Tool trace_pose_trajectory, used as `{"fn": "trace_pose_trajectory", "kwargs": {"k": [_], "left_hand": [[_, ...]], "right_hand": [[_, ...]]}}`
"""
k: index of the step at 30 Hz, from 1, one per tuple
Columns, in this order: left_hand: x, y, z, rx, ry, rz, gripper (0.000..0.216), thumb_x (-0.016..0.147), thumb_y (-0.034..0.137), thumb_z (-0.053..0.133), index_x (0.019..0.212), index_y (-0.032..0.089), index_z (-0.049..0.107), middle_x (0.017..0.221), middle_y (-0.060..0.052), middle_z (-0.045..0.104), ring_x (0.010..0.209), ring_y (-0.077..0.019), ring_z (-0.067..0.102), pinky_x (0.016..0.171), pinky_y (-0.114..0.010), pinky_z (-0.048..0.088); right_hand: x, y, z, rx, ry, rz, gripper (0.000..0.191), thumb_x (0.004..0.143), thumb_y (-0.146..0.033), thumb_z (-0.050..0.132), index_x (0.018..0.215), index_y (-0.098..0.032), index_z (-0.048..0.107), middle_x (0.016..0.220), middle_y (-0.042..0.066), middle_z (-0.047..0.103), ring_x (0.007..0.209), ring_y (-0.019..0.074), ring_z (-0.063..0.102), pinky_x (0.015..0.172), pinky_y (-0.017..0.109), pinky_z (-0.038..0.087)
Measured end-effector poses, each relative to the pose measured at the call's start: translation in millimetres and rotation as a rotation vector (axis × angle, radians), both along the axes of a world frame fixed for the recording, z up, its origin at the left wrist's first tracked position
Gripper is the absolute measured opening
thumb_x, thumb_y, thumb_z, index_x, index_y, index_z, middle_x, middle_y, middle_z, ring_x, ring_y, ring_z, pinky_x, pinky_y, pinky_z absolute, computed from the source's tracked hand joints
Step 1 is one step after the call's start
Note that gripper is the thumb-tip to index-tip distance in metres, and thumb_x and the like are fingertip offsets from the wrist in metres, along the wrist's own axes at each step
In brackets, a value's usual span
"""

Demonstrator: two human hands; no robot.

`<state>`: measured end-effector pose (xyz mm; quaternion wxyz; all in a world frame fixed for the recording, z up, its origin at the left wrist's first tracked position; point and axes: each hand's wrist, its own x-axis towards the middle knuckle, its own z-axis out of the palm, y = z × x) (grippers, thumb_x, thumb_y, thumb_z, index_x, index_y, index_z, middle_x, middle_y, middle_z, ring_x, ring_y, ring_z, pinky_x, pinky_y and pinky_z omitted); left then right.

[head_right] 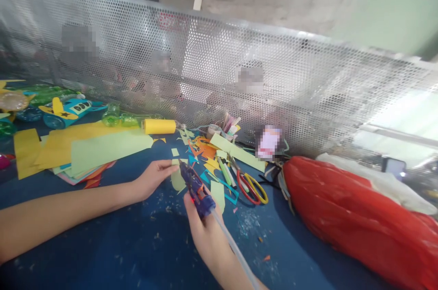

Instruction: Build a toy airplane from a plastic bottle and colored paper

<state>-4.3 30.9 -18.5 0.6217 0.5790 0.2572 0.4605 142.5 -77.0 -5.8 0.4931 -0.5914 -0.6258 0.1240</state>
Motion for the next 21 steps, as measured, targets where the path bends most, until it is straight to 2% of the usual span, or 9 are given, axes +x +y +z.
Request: {"fn": "trace_pose_trajectory", "kwargs": {"k": [3,8,13,18,21], "left_hand": [[-0.2,1.5,0.0,0.025,-0.027,0.024,0.032,0.074,0.039,0.065,0.092,0.013,0.070,0.084,-0.005,0.070,0.081,-0.0209,0.061,0.077,-0.031,0.045],[0.9,0.9,-0.4,0.024,0.028,0.063,0.030,0.074,0.038,0.065,0.091,0.014,0.071,0.082,-0.005,0.070,0.074,-0.0187,0.061,0.070,-0.028,0.046],[0.8,1.9,-2.2,0.026,0.033,0.045,0.029,0.072,0.040,0.065,0.083,0.013,0.071,0.072,-0.004,0.068,0.069,-0.0178,0.059,0.067,-0.027,0.045],[0.9,1.7,-2.2,0.046,-0.006,0.007,0.030,0.073,0.039,0.066,0.087,0.013,0.071,0.073,-0.004,0.068,0.068,-0.0162,0.057,0.066,-0.025,0.044],[0.7,1.5,-2.8,0.060,-0.012,-0.002,0.030,0.073,0.039,0.065,0.087,0.013,0.071,0.073,-0.004,0.068,0.067,-0.0157,0.056,0.065,-0.025,0.043]], "right_hand": [[0.6,2.0,-4.6,-0.041,-0.030,-0.011,0.041,0.081,-0.051,0.048,0.096,-0.017,0.066,0.085,0.009,0.069,0.083,0.0252,0.063,0.075,0.036,0.052],[1.1,5.2,-9.6,-0.081,-0.072,-0.062,0.050,0.077,-0.059,0.045,0.091,-0.015,0.066,0.088,0.013,0.069,0.091,0.0297,0.063,0.086,0.043,0.048],[-0.2,4.5,-6.4,-0.118,-0.130,-0.041,0.051,0.078,-0.057,0.042,0.094,-0.014,0.065,0.088,0.013,0.069,0.089,0.0291,0.064,0.085,0.041,0.049],[-1.4,4.7,-4.9,-0.068,-0.179,-0.039,0.045,0.080,-0.051,0.044,0.098,-0.016,0.064,0.093,0.011,0.069,0.091,0.0272,0.064,0.082,0.037,0.051],[-1.8,4.6,-3.6,-0.065,-0.190,-0.014,0.040,0.081,-0.049,0.044,0.093,-0.017,0.064,0.088,0.009,0.069,0.085,0.0261,0.065,0.077,0.034,0.053]]}}
